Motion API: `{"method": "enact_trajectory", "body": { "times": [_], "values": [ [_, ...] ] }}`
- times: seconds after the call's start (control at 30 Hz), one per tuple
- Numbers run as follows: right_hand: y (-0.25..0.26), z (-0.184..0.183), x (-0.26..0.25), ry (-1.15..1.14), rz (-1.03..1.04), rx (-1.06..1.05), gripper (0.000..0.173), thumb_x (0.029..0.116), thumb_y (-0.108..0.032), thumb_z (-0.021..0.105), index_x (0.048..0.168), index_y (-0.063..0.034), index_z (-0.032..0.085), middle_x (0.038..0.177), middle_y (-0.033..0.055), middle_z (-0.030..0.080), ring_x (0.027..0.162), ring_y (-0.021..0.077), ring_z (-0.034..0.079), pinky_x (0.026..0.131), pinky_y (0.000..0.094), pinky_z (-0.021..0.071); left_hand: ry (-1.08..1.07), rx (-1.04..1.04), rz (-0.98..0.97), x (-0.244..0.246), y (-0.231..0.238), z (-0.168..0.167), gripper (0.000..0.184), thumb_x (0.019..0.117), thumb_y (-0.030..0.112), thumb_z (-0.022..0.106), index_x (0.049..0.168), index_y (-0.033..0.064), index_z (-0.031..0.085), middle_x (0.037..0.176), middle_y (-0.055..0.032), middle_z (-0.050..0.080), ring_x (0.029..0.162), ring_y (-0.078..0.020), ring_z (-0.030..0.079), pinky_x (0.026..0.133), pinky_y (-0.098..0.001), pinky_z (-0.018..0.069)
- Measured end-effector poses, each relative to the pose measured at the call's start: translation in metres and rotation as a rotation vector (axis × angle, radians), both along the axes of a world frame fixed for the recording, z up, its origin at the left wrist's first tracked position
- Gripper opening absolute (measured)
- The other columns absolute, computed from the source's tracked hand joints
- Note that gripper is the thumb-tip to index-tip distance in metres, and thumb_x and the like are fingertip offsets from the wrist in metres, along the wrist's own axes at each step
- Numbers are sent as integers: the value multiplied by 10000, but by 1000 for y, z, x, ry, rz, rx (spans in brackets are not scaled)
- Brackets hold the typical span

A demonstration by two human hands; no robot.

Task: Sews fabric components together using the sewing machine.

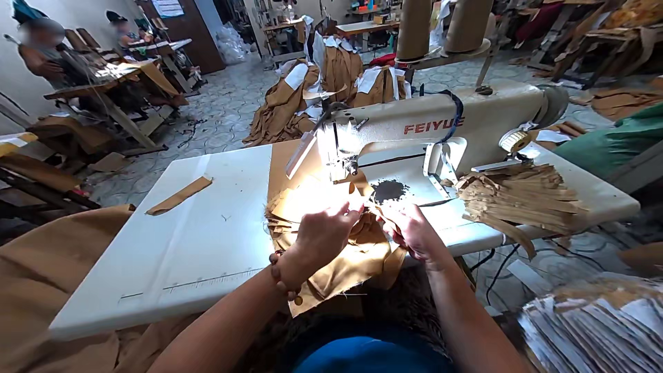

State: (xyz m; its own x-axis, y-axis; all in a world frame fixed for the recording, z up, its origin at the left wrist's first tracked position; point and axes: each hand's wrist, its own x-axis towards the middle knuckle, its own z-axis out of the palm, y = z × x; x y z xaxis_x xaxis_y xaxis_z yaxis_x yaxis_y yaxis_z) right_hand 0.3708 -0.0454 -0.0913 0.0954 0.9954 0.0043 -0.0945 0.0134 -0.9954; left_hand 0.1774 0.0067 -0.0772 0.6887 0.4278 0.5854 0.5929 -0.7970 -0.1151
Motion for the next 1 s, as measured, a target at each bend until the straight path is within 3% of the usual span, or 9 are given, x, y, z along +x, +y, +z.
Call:
{"method": "enact_trajectory", "body": {
  "times": [0.17,0.27,0.43,0.53,0.6,0.7,0.8,0.9,1.0],
  "values": [
    [-15,1,-8,69,23,-31,391,1114,-136,301,950,-21,637,633,-55,595,425,-44,425,402,112,357,-262,-209,-62,-18,0,5,287,992,275,585,1146,126,776,753,-54,699,580,-207,635,511,-425,497],
    [-24,0,-34,110,112,-56,437,1118,-197,266,887,-81,619,632,-91,602,460,-51,462,437,123,381,-340,-396,-141,-31,-15,-1,500,923,480,656,1205,75,736,688,-3,620,571,-112,532,544,-337,460],
    [-28,-13,-66,242,435,34,434,1088,-213,243,873,-164,617,639,-131,603,477,-74,453,435,109,356,-346,-472,-235,-50,-35,-3,140,879,214,685,860,94,755,760,6,715,678,-20,628,634,-215,515],
    [-28,-34,-73,214,796,63,648,1059,-579,179,1044,-125,642,712,-87,664,543,-14,587,486,169,498,-431,-476,-352,-77,-45,28,150,943,220,656,920,80,705,800,38,668,728,50,583,665,-113,493],
    [-26,-49,-79,148,1042,103,835,965,-797,210,1078,-83,627,815,-24,715,690,61,681,627,255,583,-589,-435,-352,-105,-55,55,112,996,297,659,1042,213,718,906,152,684,816,90,613,728,-97,517],
    [-26,-58,-77,-72,1200,302,542,1081,-363,310,1045,23,688,884,56,738,797,94,684,755,317,564,-1004,-240,-215,-159,-67,74,102,981,106,637,1077,124,665,990,50,708,922,-69,673,859,-248,566],
    [-23,-48,-41,-176,1040,472,195,979,-83,539,920,37,681,772,2,651,725,-16,579,674,194,477,-1196,-182,111,-202,-64,77,247,1072,129,368,1018,69,602,922,27,661,902,-48,656,847,-227,546],
    [-24,-24,10,-124,602,469,181,994,-109,553,894,-108,704,778,-157,646,737,-129,572,683,91,484,-1177,-254,118,-207,-34,67,71,1028,192,574,1088,196,613,932,144,648,834,24,621,768,-175,530],
    [-19,-3,35,-83,123,240,240,974,-47,542,819,-144,697,669,-96,668,579,-31,607,556,162,530,-987,-410,224,-156,1,68,111,958,192,684,1034,237,617,826,222,615,689,112,574,630,-121,515]
  ]
}}
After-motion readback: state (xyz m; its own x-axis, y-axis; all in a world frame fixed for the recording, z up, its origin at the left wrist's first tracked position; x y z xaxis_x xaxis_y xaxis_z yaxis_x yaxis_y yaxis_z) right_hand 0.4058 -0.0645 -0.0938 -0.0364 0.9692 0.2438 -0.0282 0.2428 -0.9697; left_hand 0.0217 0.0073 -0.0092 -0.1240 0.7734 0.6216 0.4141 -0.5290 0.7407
